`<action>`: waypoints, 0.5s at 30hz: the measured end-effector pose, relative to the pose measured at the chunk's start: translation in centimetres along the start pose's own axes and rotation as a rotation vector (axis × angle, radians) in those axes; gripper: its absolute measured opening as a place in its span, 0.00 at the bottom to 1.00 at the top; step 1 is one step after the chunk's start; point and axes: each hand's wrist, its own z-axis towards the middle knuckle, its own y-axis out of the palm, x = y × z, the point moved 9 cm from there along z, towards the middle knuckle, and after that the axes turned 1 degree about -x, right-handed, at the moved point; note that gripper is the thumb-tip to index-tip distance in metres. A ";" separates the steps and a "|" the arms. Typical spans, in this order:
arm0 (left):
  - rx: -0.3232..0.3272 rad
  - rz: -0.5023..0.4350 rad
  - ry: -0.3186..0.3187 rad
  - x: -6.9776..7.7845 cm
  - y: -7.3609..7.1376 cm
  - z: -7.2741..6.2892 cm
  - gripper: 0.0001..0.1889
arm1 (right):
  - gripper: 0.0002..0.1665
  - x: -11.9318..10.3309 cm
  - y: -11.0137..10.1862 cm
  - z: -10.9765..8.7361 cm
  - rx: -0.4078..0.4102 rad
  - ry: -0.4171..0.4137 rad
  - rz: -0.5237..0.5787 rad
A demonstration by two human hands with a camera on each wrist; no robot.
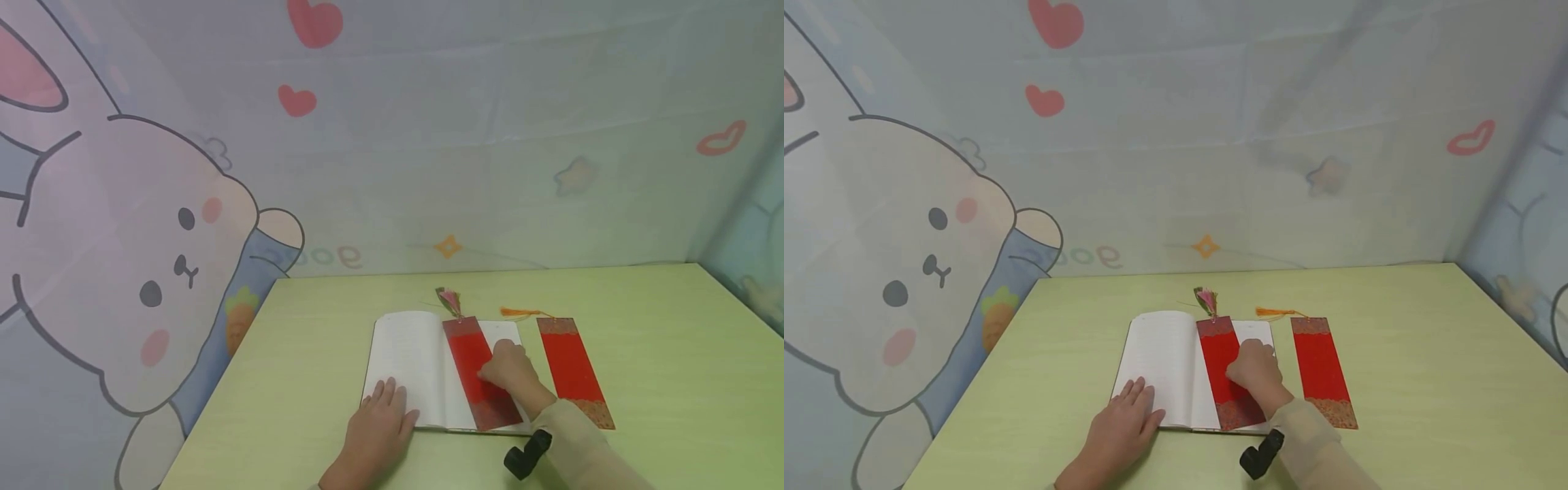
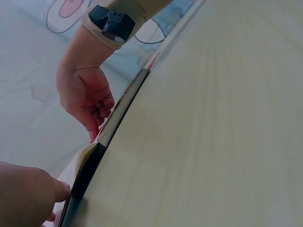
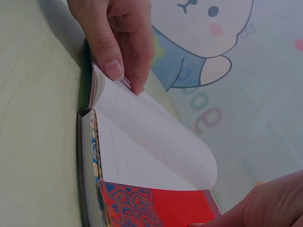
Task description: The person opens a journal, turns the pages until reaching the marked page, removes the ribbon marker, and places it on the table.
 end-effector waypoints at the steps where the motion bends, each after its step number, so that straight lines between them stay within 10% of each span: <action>1: 0.002 -0.001 0.000 0.0 0.0 0.0 0.26 | 0.19 0.1 0.0 0.0 0.001 0.006 0.000; 15: 0.016 -0.003 0.007 0.2 -0.1 0.1 0.25 | 0.20 1.3 -0.9 0.2 0.036 0.002 0.136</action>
